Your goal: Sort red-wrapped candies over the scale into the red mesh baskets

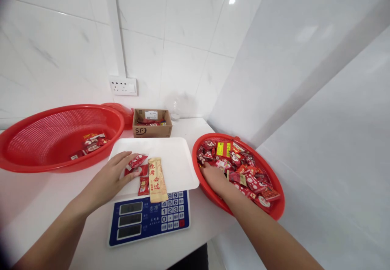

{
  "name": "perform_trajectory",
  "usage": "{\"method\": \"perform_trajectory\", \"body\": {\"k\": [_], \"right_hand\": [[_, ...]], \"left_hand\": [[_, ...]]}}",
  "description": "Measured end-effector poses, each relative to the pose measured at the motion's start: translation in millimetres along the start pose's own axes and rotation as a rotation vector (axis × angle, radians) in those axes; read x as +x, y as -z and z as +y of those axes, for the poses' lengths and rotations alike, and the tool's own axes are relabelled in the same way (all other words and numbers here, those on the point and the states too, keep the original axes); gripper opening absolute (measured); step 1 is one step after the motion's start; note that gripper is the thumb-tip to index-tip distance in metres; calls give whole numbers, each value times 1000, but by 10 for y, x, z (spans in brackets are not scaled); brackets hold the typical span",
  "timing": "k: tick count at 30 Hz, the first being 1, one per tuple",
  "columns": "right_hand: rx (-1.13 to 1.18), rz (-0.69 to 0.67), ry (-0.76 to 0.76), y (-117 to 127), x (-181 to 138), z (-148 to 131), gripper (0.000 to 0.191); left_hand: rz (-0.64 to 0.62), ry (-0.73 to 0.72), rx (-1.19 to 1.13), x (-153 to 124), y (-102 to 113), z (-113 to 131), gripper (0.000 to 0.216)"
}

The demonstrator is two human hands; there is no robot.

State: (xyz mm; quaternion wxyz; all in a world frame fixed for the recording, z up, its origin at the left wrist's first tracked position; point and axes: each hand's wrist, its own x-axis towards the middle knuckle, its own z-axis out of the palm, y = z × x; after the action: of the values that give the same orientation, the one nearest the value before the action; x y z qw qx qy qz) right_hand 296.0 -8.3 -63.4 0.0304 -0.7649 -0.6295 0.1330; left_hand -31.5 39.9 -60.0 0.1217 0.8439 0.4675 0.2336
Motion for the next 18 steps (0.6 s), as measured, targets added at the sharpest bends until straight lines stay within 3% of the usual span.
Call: {"method": "perform_trajectory", "body": {"k": [10, 18], "right_hand": [[16, -39, 103, 61, -62, 63, 29], [6, 19, 32, -12, -34, 29, 31]], "left_hand": [[11, 33, -36, -12, 70, 66, 45], [16, -17, -39, -27, 43, 53, 42]]}}
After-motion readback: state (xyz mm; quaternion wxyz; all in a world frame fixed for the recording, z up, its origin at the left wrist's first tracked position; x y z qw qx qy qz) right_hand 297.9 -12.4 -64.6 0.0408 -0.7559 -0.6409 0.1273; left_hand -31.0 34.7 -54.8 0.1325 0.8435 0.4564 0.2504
